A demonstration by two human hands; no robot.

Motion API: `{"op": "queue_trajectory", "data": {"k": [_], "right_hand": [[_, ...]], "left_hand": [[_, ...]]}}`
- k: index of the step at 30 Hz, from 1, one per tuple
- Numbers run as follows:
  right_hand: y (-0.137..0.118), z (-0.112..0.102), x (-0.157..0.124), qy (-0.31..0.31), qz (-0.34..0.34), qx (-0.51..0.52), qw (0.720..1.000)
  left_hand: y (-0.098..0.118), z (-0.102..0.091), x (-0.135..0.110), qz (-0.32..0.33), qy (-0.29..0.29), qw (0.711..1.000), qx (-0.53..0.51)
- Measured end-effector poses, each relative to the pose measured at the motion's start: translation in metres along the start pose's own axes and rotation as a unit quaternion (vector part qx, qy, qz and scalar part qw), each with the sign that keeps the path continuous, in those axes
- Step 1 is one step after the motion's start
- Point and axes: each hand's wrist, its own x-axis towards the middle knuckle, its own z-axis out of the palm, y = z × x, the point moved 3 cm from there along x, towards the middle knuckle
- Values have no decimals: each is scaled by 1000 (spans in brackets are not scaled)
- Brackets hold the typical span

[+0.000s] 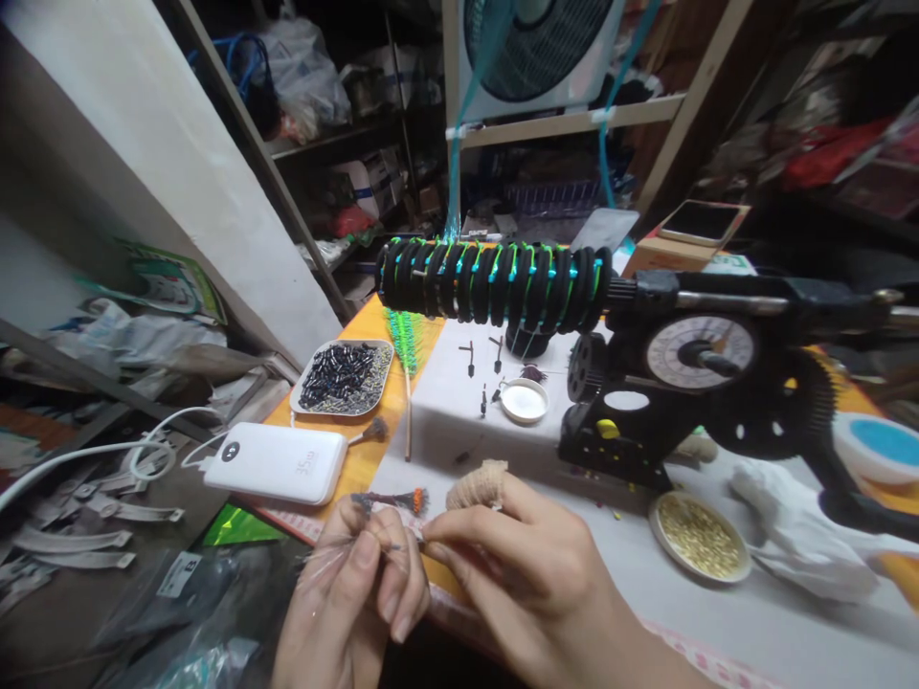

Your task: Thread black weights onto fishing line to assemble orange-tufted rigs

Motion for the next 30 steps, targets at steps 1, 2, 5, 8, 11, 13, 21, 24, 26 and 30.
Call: {"op": "queue_trajectory", "data": {"k": [1, 2, 5, 8, 11, 13, 21, 24, 26, 30], "right_hand": [[0, 0, 1, 2, 0, 1, 1000], [-1, 0, 1, 3, 0, 2, 1000], [-1, -1, 3, 2, -5, 9, 1000], [1, -1, 1, 1, -5, 27, 1000], [3, -1, -3, -1, 0, 61, 998], [3, 0, -5, 2, 3, 81, 997], [-3, 2, -2, 10, 4, 43, 999], [-4, 2, -1, 0, -25, -9, 1000], [-3, -2, 0, 15, -32, -45, 998], [0, -10, 2, 35, 7, -36, 999]], "left_hand": [[0, 0, 0, -1, 1, 1000, -3], [0, 0, 1, -4, 2, 1000, -6], [-1, 0, 1, -16, 8, 1000, -7], [-3, 1, 1, -24, 19, 1000, 3], [-7, 0, -1, -22, 39, 998, 40], [-9, -1, -2, -13, 51, 996, 74], [-16, -7, -9, 18, 46, 987, 153], [-7, -16, -7, 66, 73, 982, 159], [7, -22, -2, 107, 87, 981, 139], [26, -24, 7, 122, 66, 984, 109]]}}
